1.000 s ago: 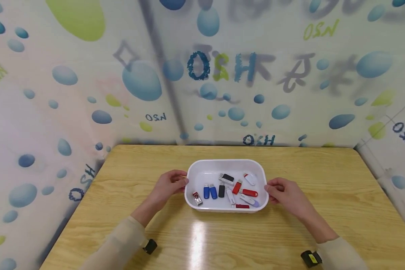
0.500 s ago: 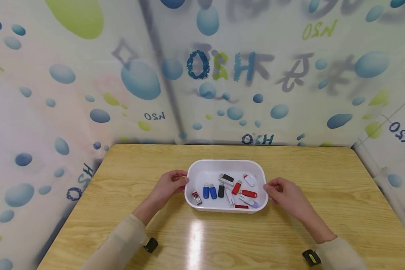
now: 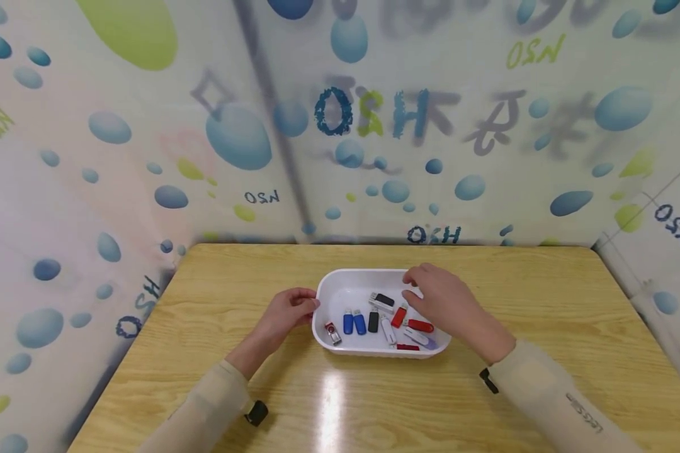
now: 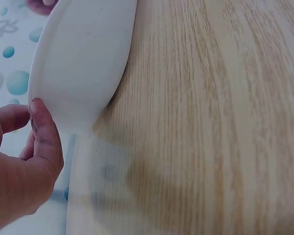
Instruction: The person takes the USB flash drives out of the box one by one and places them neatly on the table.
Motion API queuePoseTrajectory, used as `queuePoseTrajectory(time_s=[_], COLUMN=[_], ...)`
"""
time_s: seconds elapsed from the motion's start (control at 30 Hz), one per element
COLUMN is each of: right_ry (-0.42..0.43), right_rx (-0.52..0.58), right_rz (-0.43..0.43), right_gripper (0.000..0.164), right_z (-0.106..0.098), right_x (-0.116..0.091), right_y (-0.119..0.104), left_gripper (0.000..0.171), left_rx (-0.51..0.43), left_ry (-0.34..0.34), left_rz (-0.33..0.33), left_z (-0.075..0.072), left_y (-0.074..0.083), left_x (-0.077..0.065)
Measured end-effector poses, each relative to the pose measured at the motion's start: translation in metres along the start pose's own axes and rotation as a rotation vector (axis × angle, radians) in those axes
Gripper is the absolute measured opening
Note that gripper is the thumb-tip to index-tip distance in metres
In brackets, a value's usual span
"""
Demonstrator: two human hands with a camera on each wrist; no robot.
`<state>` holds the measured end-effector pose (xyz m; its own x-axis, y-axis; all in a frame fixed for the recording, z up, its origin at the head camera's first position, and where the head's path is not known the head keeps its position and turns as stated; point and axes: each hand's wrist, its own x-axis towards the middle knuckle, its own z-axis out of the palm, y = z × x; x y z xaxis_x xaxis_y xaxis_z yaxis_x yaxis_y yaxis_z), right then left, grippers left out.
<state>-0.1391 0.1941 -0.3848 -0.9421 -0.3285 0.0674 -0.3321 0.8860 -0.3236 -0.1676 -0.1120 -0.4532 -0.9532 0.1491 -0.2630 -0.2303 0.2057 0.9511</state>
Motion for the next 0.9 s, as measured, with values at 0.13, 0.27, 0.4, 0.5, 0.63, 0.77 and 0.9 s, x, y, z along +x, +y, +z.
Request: queuePoseTrajectory(time_s=[0.13,0.27,0.4,0.5,0.63,0.77,0.9], right_ry=[-0.114,-0.193,-0.203,-0.210,-0.283,-0.368,-0.396], right_rx=[-0.018,-0.040,-0.088,-0.111,-0.097,-0.054,-0.047], right_rz=[-0.040,-0.054,-0.066,-0.067,-0.063,-0.031,-0.019], right_gripper=[0.027,0.026,0.024,0.023,0.015,0.010,0.014], right_z=[0.005,0.005,0.007,0.013,0.021,0.027,0.034], right_x=[0.018,0.034,0.047,0.055,0.061,0.063,0.063], right_y=[-0.014,-0.027,-0.036,-0.038,-0.036,-0.033,-0.034], left_gripper=[0.029,0.029,0.029,0.030,0.029,0.028,0.028], left_rx=[0.014,0.028,0.050,0.046,0.036,0.032,0.026], left_ry=[0.007,0.020,0.030,0.030,0.027,0.023,0.025], left_rz=[-0.004,-0.009,-0.006,-0.003,0.006,0.013,0.002], left_z=[0.001,0.000,-0.002,-0.002,0.001,0.003,0.004], left_y=[0.001,0.003,0.004,0.003,0.002,0.001,0.002], left_x=[-0.002,-0.005,-0.006,-0.006,-0.004,-0.003,-0.004])
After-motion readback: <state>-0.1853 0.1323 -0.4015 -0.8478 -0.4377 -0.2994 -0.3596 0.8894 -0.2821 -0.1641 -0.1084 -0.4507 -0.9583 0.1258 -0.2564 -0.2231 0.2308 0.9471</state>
